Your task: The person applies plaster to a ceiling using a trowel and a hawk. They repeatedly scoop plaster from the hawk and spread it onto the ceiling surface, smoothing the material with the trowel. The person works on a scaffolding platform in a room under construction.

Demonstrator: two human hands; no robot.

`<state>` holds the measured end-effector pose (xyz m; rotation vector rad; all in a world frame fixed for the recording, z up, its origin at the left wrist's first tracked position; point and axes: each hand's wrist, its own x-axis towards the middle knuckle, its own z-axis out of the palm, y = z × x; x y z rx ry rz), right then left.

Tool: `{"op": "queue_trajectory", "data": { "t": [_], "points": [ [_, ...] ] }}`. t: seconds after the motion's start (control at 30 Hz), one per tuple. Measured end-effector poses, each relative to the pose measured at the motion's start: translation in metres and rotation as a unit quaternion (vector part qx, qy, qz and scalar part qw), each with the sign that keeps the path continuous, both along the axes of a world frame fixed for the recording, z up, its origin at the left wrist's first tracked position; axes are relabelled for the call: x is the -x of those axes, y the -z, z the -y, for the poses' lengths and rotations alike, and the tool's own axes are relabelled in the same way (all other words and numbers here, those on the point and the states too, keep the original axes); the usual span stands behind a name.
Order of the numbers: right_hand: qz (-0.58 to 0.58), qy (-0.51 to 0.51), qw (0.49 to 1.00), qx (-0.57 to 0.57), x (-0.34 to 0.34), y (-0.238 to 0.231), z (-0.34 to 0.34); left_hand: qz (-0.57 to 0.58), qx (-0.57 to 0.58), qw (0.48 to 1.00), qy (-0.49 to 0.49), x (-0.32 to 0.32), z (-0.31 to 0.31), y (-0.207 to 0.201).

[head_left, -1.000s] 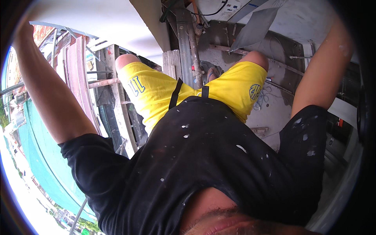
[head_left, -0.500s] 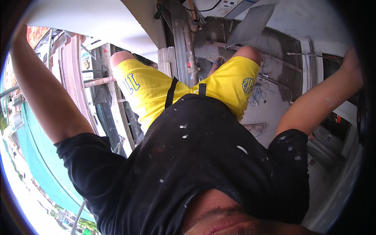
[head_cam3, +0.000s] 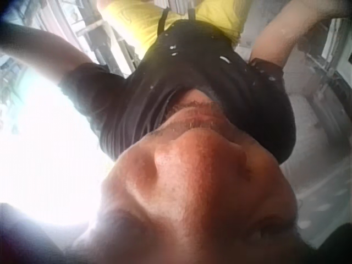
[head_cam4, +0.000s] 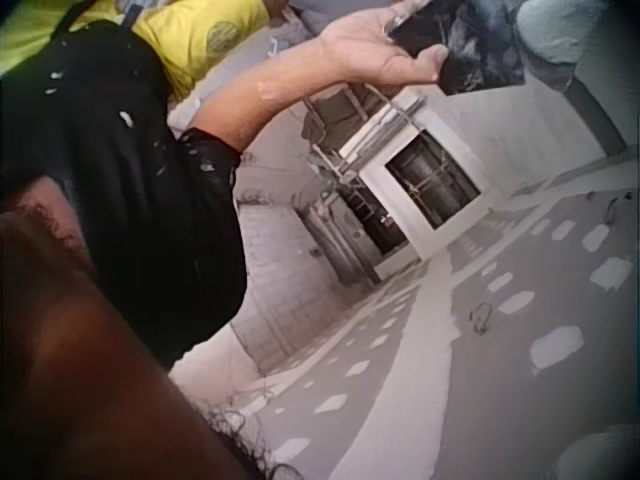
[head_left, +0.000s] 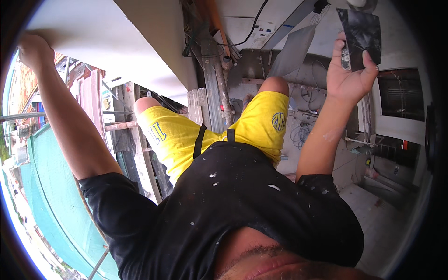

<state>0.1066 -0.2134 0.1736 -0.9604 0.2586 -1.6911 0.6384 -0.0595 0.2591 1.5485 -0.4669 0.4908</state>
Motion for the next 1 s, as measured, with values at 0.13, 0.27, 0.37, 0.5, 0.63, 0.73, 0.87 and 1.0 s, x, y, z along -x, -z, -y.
{"op": "queue_trajectory", "data": {
  "t": [0.13,0.27,0.37,0.5,0.63,0.73,0.87,1.0],
  "points": [
    [-0.001,-0.012,0.996,-0.084,-0.004,0.013,-0.018,-0.011,0.037,0.999,0.008,0.036,-0.013,-0.011],
    [-0.016,-0.045,0.995,-0.083,-0.008,0.026,-0.028,0.095,0.028,0.995,-0.02,0.027,-0.014,0.0],
    [0.008,-0.047,0.992,-0.115,-0.006,0.017,-0.043,0.152,0.15,0.975,-0.068,0.071,-0.029,0.017],
    [-0.013,-0.104,0.988,-0.112,-0.012,0.011,-0.062,0.1,0.207,0.949,0.217,0.184,-0.036,0.09],
    [-0.008,-0.148,0.98,-0.133,-0.024,0.018,-0.076,-0.216,0.074,0.816,0.531,0.279,-0.011,0.159],
    [-0.018,-0.191,0.97,-0.153,-0.038,0.034,-0.082,-0.202,0.02,0.792,0.576,0.298,-0.018,0.168],
    [-0.001,-0.219,0.962,-0.163,-0.04,0.029,-0.092,-0.137,-0.083,0.819,0.55,0.271,-0.009,0.128],
    [0.018,-0.185,0.972,-0.143,-0.043,0.021,-0.095,-0.034,0.058,0.849,0.524,0.231,0.017,0.044]
  ]
}}
